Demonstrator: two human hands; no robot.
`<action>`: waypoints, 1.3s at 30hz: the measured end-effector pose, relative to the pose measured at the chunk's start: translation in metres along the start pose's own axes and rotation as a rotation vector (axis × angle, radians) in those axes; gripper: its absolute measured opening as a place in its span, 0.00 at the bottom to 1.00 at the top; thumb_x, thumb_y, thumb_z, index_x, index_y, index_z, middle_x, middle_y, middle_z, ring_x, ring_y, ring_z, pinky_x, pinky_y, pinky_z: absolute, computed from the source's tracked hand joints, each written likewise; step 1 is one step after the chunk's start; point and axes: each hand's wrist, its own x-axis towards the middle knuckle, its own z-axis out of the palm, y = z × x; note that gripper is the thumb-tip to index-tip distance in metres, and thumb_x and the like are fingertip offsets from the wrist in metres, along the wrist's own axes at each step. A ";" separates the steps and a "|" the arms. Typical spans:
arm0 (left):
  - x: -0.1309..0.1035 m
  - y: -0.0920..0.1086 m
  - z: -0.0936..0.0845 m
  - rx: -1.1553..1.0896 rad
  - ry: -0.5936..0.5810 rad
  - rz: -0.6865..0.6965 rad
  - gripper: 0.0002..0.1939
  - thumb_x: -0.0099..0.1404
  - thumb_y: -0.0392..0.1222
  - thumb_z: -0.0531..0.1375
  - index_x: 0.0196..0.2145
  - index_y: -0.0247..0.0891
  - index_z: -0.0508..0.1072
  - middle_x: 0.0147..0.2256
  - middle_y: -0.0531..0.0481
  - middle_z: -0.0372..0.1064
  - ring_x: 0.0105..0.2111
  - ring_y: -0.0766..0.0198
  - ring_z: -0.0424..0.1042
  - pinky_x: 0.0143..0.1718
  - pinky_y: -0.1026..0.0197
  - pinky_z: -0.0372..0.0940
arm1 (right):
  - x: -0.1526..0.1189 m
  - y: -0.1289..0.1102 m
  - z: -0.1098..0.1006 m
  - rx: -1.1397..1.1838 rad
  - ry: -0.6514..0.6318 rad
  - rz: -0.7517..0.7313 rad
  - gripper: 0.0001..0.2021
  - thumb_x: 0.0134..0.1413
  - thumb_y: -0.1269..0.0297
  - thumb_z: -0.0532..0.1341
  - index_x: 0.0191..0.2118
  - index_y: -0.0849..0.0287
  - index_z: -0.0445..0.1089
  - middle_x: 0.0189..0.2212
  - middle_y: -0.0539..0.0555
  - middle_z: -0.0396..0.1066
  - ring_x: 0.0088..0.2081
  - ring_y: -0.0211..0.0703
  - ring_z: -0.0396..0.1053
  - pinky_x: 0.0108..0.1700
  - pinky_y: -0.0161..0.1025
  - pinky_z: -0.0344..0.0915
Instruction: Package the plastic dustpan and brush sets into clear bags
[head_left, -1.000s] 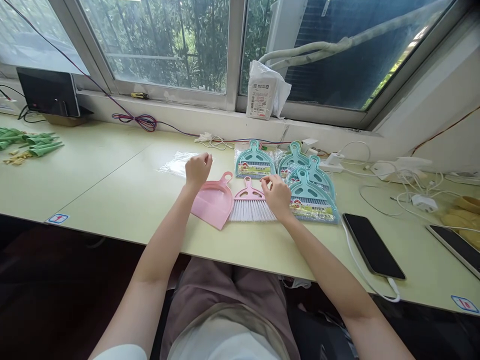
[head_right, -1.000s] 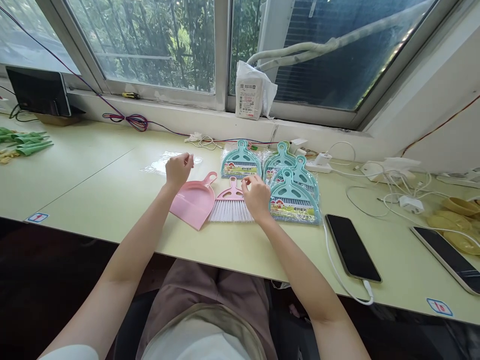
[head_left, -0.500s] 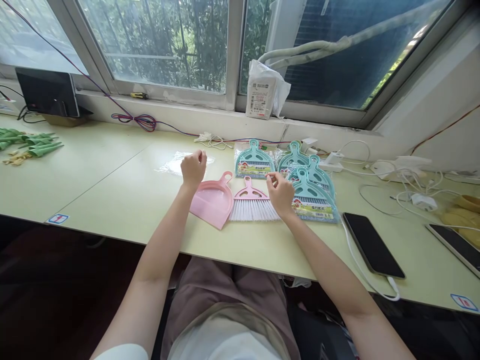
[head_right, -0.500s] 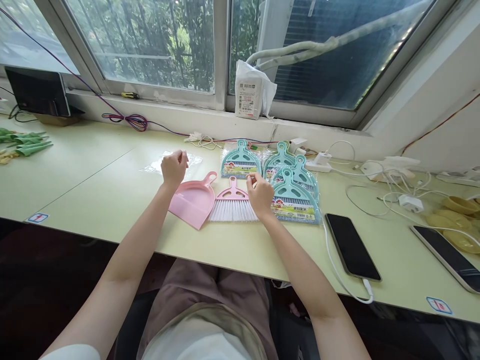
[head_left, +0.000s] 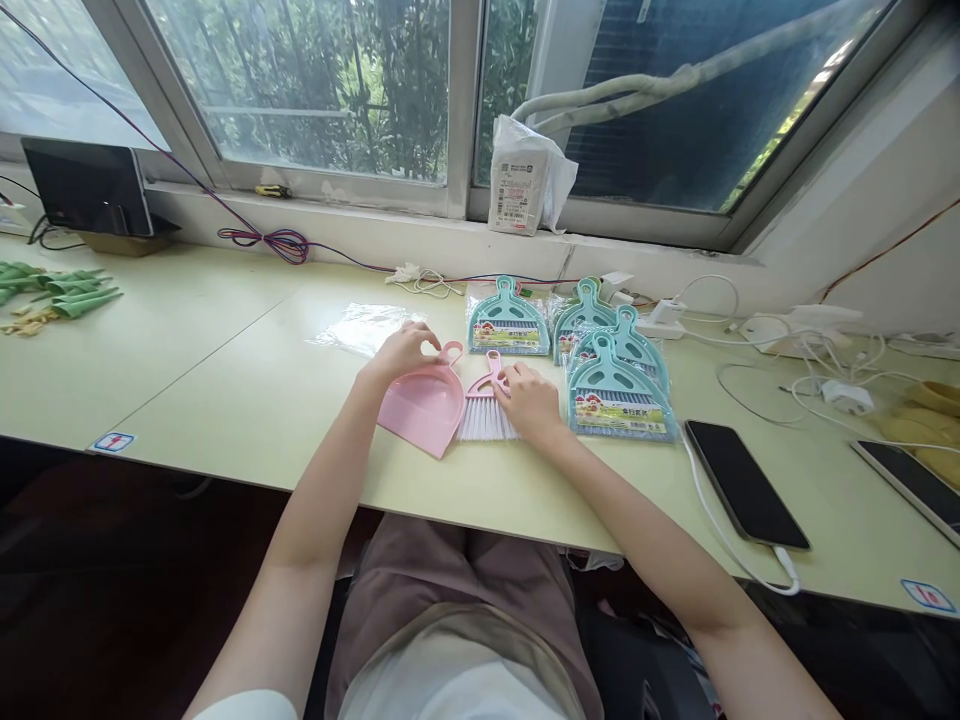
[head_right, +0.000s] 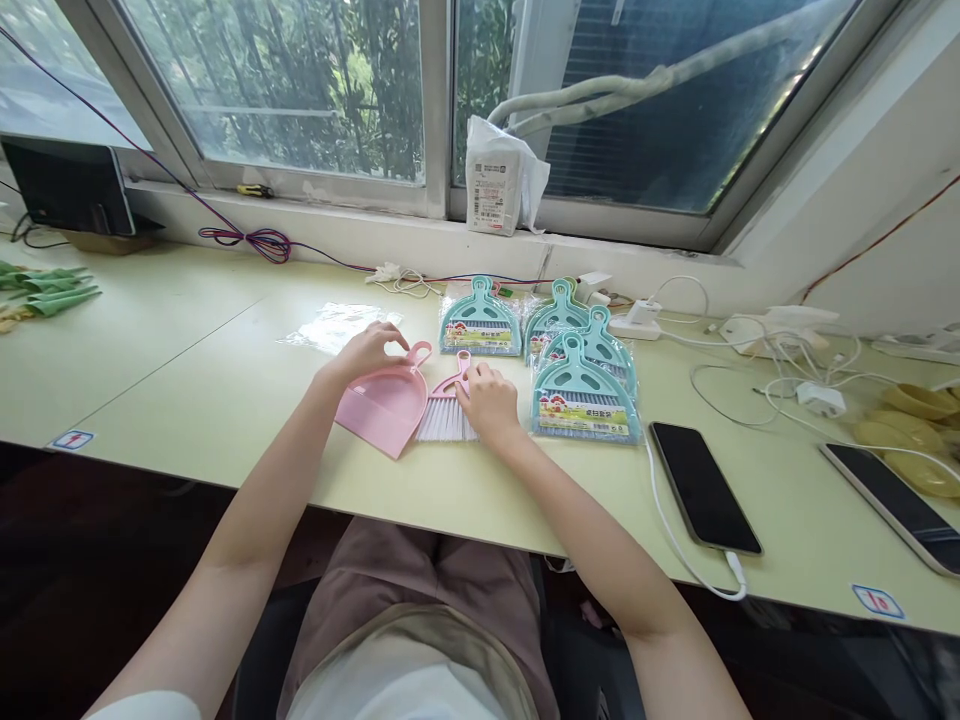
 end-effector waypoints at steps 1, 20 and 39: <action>0.000 -0.001 0.004 0.002 -0.055 0.016 0.16 0.57 0.57 0.62 0.35 0.42 0.78 0.43 0.45 0.72 0.49 0.51 0.66 0.48 0.56 0.61 | 0.000 -0.001 0.002 -0.026 -0.026 0.006 0.14 0.64 0.57 0.53 0.43 0.58 0.71 0.42 0.60 0.72 0.44 0.51 0.67 0.38 0.41 0.56; 0.004 -0.024 -0.023 0.013 0.370 -0.593 0.12 0.59 0.49 0.57 0.33 0.40 0.75 0.39 0.40 0.76 0.42 0.48 0.73 0.43 0.53 0.64 | 0.000 -0.002 0.005 0.122 -0.106 -0.125 0.11 0.64 0.62 0.53 0.40 0.54 0.74 0.43 0.56 0.77 0.47 0.48 0.66 0.46 0.45 0.48; 0.007 -0.021 -0.022 -0.161 0.523 -0.688 0.11 0.62 0.48 0.54 0.31 0.40 0.71 0.39 0.42 0.75 0.42 0.53 0.73 0.42 0.57 0.63 | -0.008 -0.020 -0.013 0.468 -0.006 -0.148 0.05 0.54 0.64 0.59 0.37 0.56 0.69 0.35 0.51 0.76 0.36 0.43 0.69 0.45 0.40 0.54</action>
